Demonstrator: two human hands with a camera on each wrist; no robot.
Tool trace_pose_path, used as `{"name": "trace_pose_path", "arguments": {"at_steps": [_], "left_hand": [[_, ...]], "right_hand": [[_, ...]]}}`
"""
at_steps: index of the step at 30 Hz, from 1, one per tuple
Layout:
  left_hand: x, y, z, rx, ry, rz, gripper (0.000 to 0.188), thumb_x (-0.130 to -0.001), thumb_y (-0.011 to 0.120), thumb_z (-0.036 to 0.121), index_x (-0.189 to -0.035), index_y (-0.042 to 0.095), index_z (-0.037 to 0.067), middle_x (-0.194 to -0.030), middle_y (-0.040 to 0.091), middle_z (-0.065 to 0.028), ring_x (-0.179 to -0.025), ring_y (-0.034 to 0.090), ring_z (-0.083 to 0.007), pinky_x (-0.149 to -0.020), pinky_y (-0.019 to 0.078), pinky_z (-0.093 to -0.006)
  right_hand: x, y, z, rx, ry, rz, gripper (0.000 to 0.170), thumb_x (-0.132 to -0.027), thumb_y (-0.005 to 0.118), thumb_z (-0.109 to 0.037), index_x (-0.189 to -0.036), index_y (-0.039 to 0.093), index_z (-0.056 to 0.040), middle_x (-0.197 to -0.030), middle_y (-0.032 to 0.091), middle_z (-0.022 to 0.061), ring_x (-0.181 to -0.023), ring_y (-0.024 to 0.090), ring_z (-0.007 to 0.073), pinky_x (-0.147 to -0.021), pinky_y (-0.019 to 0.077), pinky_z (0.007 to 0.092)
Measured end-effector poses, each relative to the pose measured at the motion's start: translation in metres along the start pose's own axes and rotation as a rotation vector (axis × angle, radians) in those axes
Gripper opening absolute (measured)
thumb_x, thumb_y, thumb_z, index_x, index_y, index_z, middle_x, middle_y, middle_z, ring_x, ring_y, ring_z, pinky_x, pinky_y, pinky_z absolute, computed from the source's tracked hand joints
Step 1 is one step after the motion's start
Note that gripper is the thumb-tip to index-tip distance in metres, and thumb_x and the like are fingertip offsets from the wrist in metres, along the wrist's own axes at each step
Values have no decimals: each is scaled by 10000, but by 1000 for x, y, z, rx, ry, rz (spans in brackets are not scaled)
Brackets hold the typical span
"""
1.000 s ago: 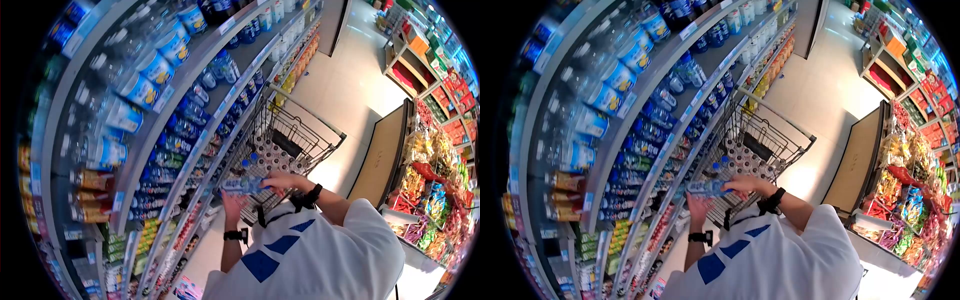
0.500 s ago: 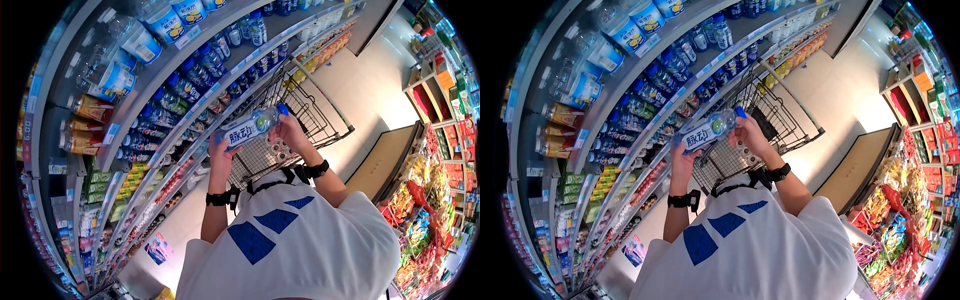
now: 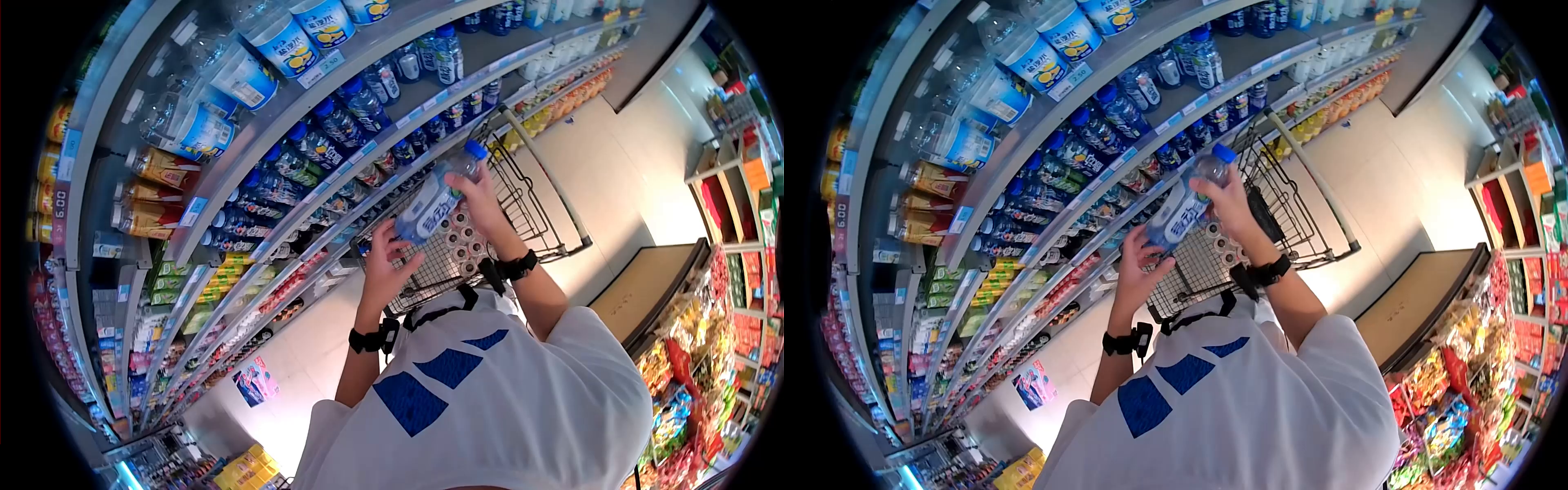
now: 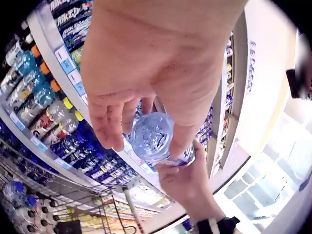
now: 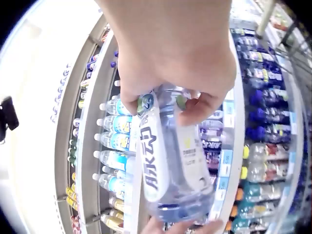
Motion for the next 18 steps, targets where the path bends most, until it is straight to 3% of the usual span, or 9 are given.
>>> {"name": "trace_pose_path", "arguments": {"at_steps": [1, 3, 5, 10, 18], "left_hand": [[3, 0, -4, -166, -29, 11, 816, -841, 841, 191, -1472, 348, 34, -1398, 565, -154, -1138, 630, -224, -947, 515, -360], [12, -3, -14, -217, -62, 35, 737, -890, 791, 226, -1471, 388, 18, -1442, 555, -168, -1154, 634, -260, -964, 507, -374], [25, 2, -25, -338, -85, -48, 634, -910, 766, 224, -1428, 464, 19, -1397, 585, -177, -1177, 628, -289, -980, 501, -381], [60, 6, -64, -502, -336, -95, 620, -948, 691, 362, -1437, 504, 30, -1384, 605, -194, -1244, 599, -350, -1036, 482, -400], [89, 21, -110, -547, -479, -88, 622, -939, 703, 378, -1403, 531, 1, -1362, 620, -214, -1189, 644, -357, -988, 521, -418]], "right_hand": [[-18, -4, -16, 107, -148, -1, 573, -838, 800, -165, -1299, 481, -46, -1031, 660, 45, -801, 666, 124, -558, 537, 271], [-46, -2, -45, 106, -373, -19, 594, -816, 833, -151, -1292, 496, -38, -1066, 662, 53, -918, 663, 141, -766, 557, 301], [-79, 1, -66, 236, -505, -42, 621, -797, 868, -169, -1286, 510, -32, -1114, 662, 60, -1012, 648, 166, -911, 513, 322], [-143, 23, -92, 431, -737, 17, 677, -799, 882, -298, -1279, 505, -4, -1019, 707, 133, -913, 694, 202, -812, 545, 331], [-195, 29, -69, 564, -637, 38, 711, -781, 872, -393, -1280, 528, -22, -1026, 696, 180, -921, 695, 322, -806, 545, 412]]}}
Point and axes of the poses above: each hand's wrist, its own x-axis away from the middle knuckle, its own y-axis out of the palm, z = x × y, the point moved 9 cm from there along -x, towards the middle knuckle
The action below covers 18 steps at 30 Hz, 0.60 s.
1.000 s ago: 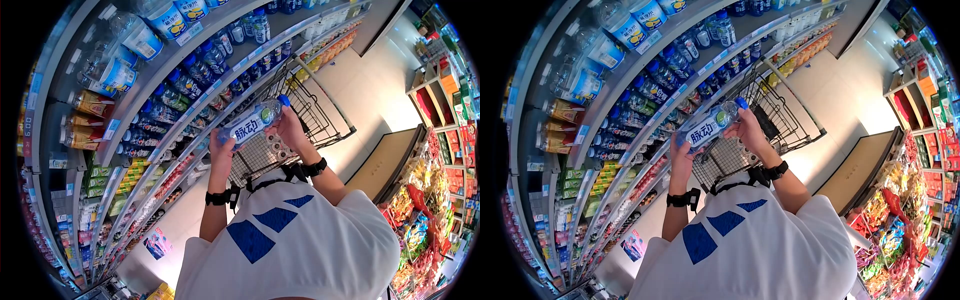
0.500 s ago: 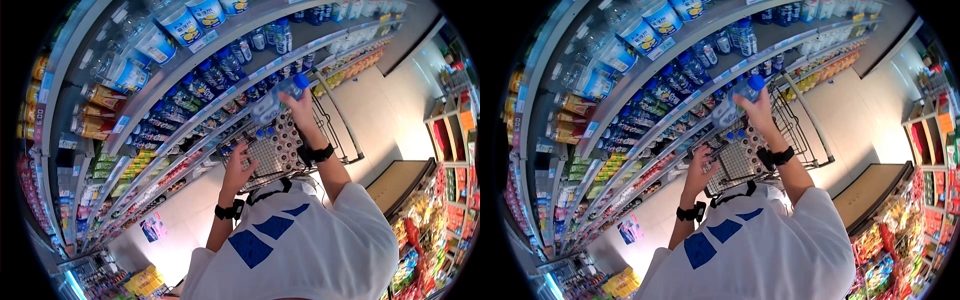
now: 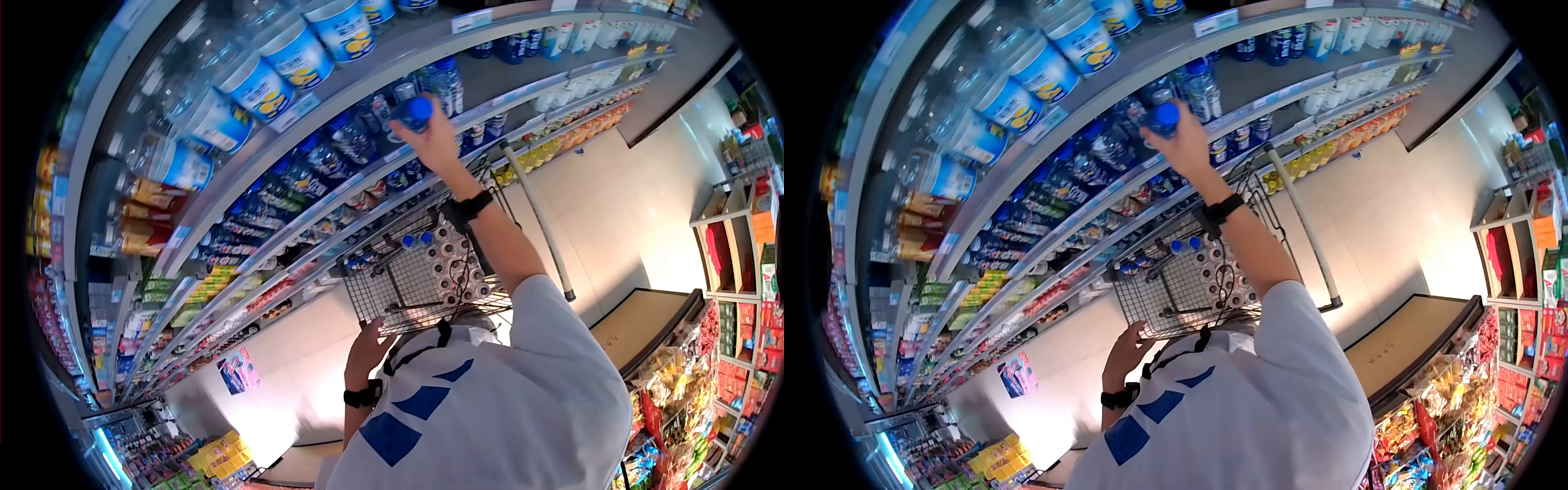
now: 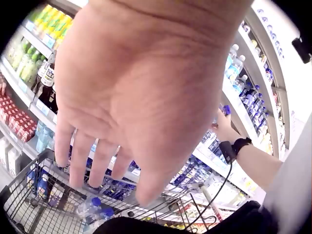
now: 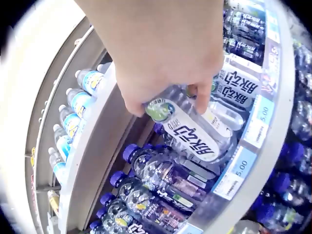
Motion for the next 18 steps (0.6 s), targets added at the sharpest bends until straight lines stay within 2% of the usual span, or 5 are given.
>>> {"name": "trace_pose_path", "arguments": {"at_steps": [2, 10, 14, 16, 18], "left_hand": [[-3, 6, -2, -7, -25, -17, 621, -941, 697, 381, -1404, 531, 2, -1363, 620, -212, -1196, 641, -353, -995, 515, -419], [-22, 21, 7, -86, 33, -30, 608, -941, 722, 318, -1408, 519, -14, -1298, 656, -211, -1070, 707, -319, -888, 561, -401], [-20, 20, 15, -39, -76, -28, 576, -936, 688, 366, -1365, 545, 9, -1316, 641, -223, -1195, 635, -379, -983, 515, -423], [-22, 26, 1, -59, -38, -31, 590, -942, 679, 378, -1393, 538, 25, -1345, 636, -197, -1229, 620, -349, -1007, 507, -413], [-23, 28, -2, -77, -33, -42, 593, -947, 675, 384, -1409, 540, 38, -1369, 628, -173, -1238, 616, -326, -1012, 505, -402]], "right_hand": [[-8, 20, 2, 335, -135, -153, 723, -773, 852, -428, -1284, 525, -34, -1024, 691, 197, -911, 682, 387, -773, 547, 455], [-35, 57, 24, 407, -127, -268, 775, -792, 756, -626, -1301, 540, -83, -989, 700, 226, -885, 690, 422, -720, 566, 528], [-11, 48, 42, 293, -96, -235, 657, -837, 787, -473, -1294, 580, -49, -1111, 693, 210, -1011, 669, 424, -875, 548, 502], [25, 7, 32, 187, -272, 87, 459, -875, 771, -301, -1221, 616, -41, -1161, 666, 181, -1101, 621, 399, -951, 506, 453], [77, -9, 71, 253, -179, 122, 255, -868, 690, -132, -1100, 630, -45, -1134, 629, 156, -1069, 586, 391, -913, 486, 440]]}}
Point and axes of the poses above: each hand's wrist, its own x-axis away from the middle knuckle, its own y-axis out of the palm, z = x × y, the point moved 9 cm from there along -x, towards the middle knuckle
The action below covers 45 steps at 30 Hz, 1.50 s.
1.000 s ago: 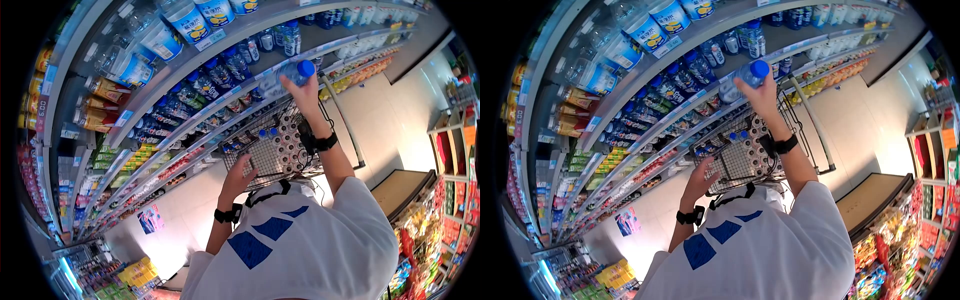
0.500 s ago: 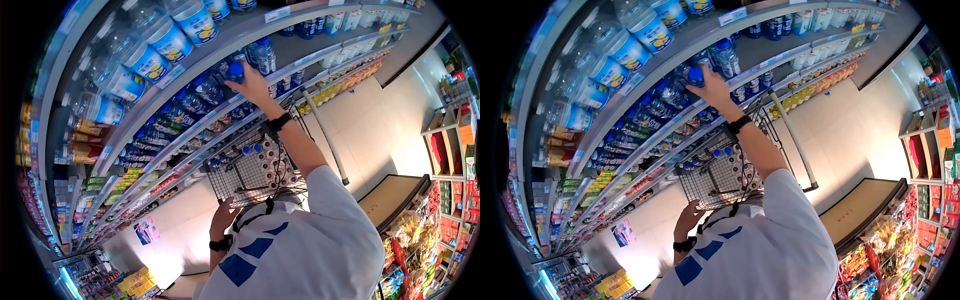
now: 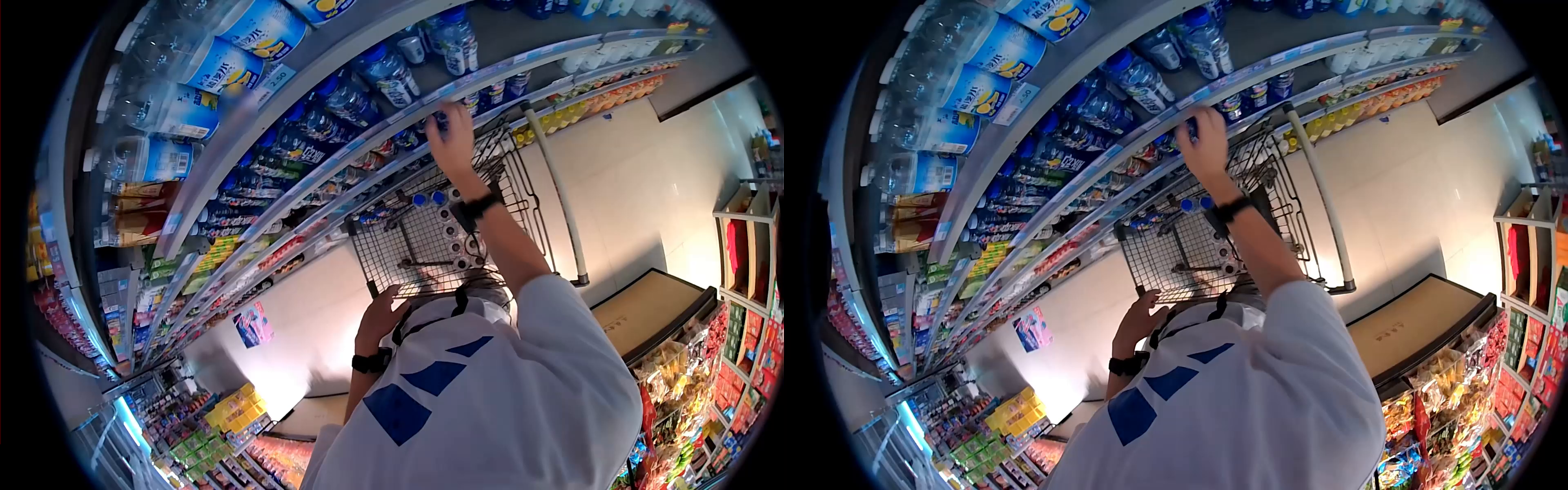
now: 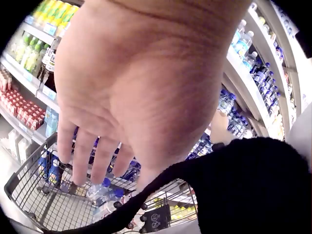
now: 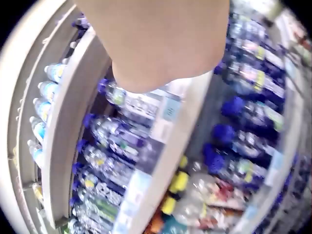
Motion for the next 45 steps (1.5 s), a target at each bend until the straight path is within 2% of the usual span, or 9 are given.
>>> {"name": "trace_pose_path", "arguments": {"at_steps": [7, 15, 17, 19, 24, 27, 28, 36, 45], "left_hand": [[-32, 32, -32, 83, 4, -47, 585, -956, 684, 375, -1363, 555, -25, -1305, 645, -207, -1117, 662, -336, -956, 527, -399], [-223, 103, -131, -68, 6, -107, 437, -935, 718, 349, -1234, 599, 54, -971, 738, -134, -908, 716, -283, -805, 553, -384], [-274, 91, -120, -81, -192, -92, 550, -917, 739, 315, -1340, 525, 37, -1149, 695, -194, -1063, 679, -360, -866, 546, -456], [-318, 84, -110, -206, -27, 106, 643, -910, 744, 237, -1447, 442, 54, -1366, 565, -236, -1178, 623, -377, -920, 543, -478], [-375, 107, -103, -298, -110, 24, 677, -902, 737, 158, -1494, 411, 119, -1433, 468, -242, -1200, 593, -407, -926, 549, -503], [-399, 102, -100, -377, -109, 80, 608, -894, 734, 141, -1440, 466, 132, -1364, 502, -234, -1144, 611, -423, -872, 560, -506], [-400, 97, -91, -450, 43, 189, 637, -877, 724, 147, -1449, 445, 145, -1267, 581, -251, -935, 689, -443, -762, 589, -515], [-303, 73, -108, -216, 28, 164, 477, -825, 798, 376, -1044, 550, 33, -749, 690, -202, -729, 699, -425, -633, 554, -504], [-60, -4, -65, -96, 38, 327, 405, -871, 760, 387, -990, 554, 59, -695, 665, -144, -643, 690, -358, -566, 552, -448]], "right_hand": [[292, -12, 100, 129, 878, -728, 351, -910, 669, -162, -1224, 583, -32, -1252, 562, 163, -1048, 595, 401, -867, 513, 483], [333, 42, 173, 269, 756, -796, 518, -859, 721, -179, -1322, 528, -51, -1338, 545, 138, -1179, 587, 379, -948, 529, 470], [338, 69, 205, 279, 708, -769, 524, -846, 726, -171, -1318, 529, -57, -1339, 543, 148, -1184, 587, 377, -940, 538, 466], [354, 101, 230, 351, 633, -952, 522, -827, 718, -132, -1314, 539, -76, -1340, 540, 167, -1193, 590, 374, -924, 550, 462], [381, 128, 263, 553, 476, -1113, 456, -893, 615, -129, -1343, 555, -168, -1309, 564, 195, -728, 710, 373, -589, 592, 463], [376, 126, 258, 540, 437, -1021, 423, -894, 619, -144, -1312, 574, -191, -1132, 664, 179, -737, 716, 369, -572, 580, 465], [369, 129, 255, 539, 424, -1012, 423, -894, 619, -144, -1312, 574, -191, -1132, 664, 179, -737, 716, 369, -572, 580, 465], [320, 98, 211, 371, 523, -1075, 507, -795, 759, -293, -1234, 559, -141, -829, 717, 191, -765, 720, 390, -665, 573, 506], [315, -27, 117, 363, 404, -700, 307, -820, 730, -214, -1033, 559, -74, -857, 636, 137, -781, 650, 377, -643, 524, 495]]}}
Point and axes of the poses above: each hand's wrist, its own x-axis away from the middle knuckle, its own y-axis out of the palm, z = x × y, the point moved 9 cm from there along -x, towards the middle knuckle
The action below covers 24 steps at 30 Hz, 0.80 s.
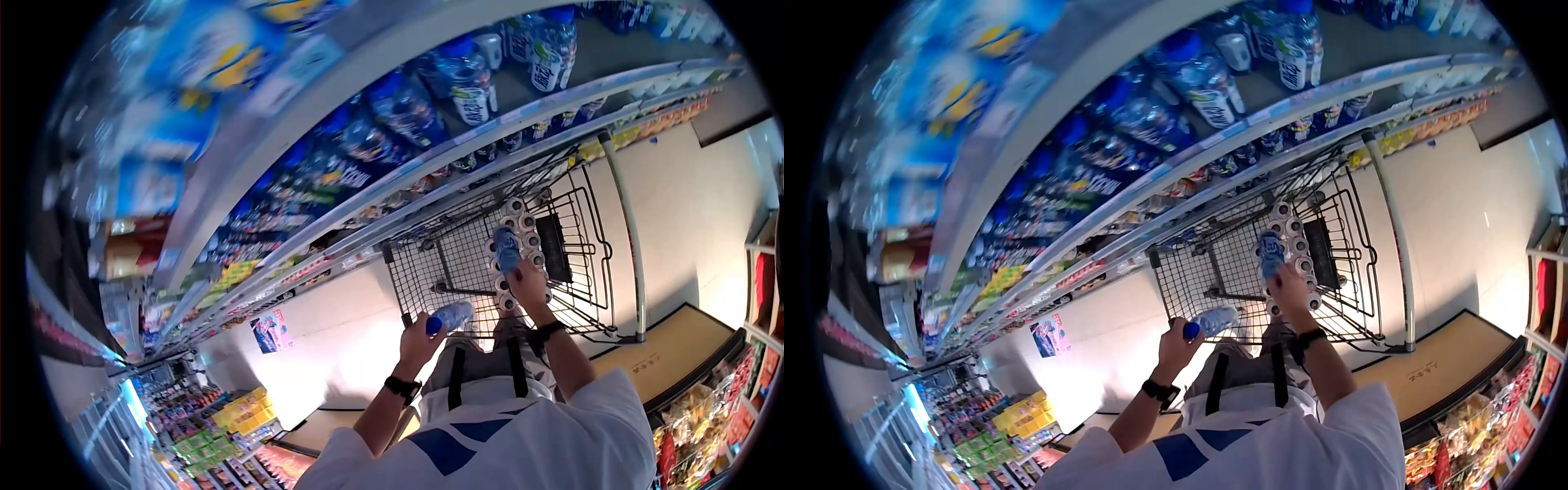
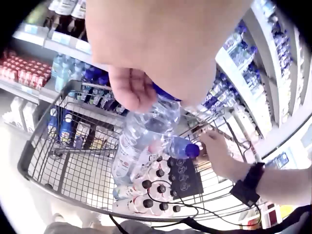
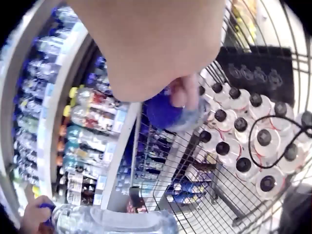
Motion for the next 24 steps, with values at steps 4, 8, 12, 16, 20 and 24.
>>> {"name": "trace_pose_path", "arguments": {"at_steps": [4, 8, 12, 16, 20, 24], "left_hand": [[69, -36, -1, 131, 57, 81, 356, -880, 758, 347, -973, 573, 57, -713, 673, -160, -662, 696, -363, -588, 563, -436], [123, -38, -24, 127, -20, 72, 393, -832, 804, 361, -936, 592, 48, -753, 686, -158, -662, 699, -349, -598, 564, -426], [174, -45, -56, 194, -70, 119, 371, -819, 811, 343, -908, 604, 48, -747, 689, -140, -644, 692, -328, -598, 564, -401], [210, -39, -83, 113, -48, 122, 375, -831, 798, 344, -891, 590, 37, -713, 670, -146, -604, 672, -335, -562, 546, -413], [246, -32, -105, 57, -220, 155, 389, -798, 815, 344, -871, 561, 59, -682, 658, -155, -597, 670, -362, -548, 541, -445], [280, -12, -121, 67, -372, 182, 379, -783, 831, 330, -899, 583, 69, -695, 669, -167, -629, 690, -373, -565, 548, -440]], "right_hand": [[58, -21, -36, -97, -65, 178, 236, -806, 702, -87, -986, 552, -58, -902, 588, 164, -716, 590, 389, -617, 482, 484], [99, 38, -37, -51, 165, -159, 348, -785, 766, -151, -1084, 628, -35, -1111, 642, 194, -1038, 631, 422, -839, 528, 478], [115, 82, -35, -36, 140, -284, 409, -763, 784, -212, -1117, 662, -45, -1203, 652, 214, -1127, 628, 410, -894, 529, 462], [125, 128, 7, -86, 254, -378, 462, -743, 798, -275, -1120, 668, -41, -1143, 701, 195, -1049, 671, 389, -873, 541, 467], [121, 126, 78, -144, 547, 18, 551, -749, 829, -286, -1185, 601, -37, -1150, 675, 240, -1078, 660, 389, -897, 535, 471], [117, 86, 40, -481, 1198, 140, 471, -776, 849, -277, -1117, 597, -72, -1060, 679, 153, -1002, 675, 313, -839, 548, 449]]}}
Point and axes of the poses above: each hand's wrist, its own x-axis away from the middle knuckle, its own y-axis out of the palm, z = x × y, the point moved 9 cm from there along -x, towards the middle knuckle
